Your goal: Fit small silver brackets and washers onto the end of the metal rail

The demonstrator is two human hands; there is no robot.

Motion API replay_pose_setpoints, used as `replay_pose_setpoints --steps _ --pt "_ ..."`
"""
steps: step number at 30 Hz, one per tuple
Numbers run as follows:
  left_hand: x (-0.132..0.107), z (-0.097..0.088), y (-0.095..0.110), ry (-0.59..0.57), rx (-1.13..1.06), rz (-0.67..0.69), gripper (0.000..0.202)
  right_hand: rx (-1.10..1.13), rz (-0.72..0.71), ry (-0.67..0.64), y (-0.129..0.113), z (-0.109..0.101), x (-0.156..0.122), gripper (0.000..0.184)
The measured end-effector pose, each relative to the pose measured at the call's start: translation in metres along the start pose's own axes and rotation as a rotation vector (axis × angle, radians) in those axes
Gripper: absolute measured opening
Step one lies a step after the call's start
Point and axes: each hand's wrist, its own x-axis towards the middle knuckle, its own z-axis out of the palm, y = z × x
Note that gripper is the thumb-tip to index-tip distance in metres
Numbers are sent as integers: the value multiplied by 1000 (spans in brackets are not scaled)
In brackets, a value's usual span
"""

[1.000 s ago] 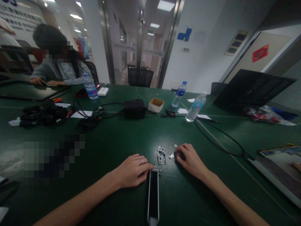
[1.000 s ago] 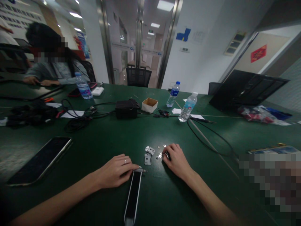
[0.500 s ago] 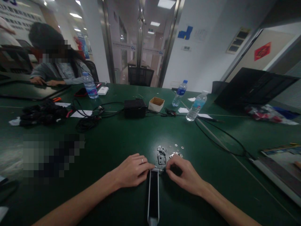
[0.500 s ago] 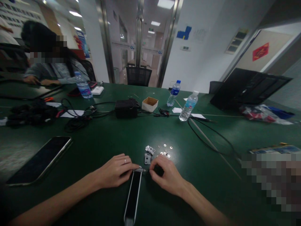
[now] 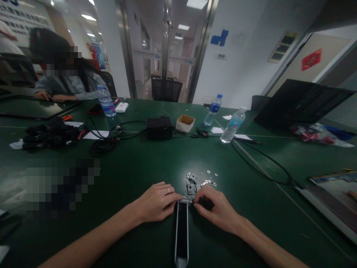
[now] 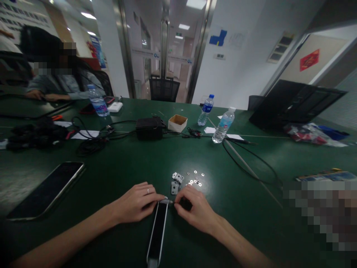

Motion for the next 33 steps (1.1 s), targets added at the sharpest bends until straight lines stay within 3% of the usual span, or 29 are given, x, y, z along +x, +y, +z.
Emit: replay_pose_setpoints --steps 9,15,33 --pt "-1 3 -1 18 30 14 24 31 2 -61 2 4 1 4" --pt "-1 3 -2 17 29 9 24 20 63 -33 2 7 1 5" --pt "0 0 0 12 18 6 24 -31 7 4 -3 13 2 4"
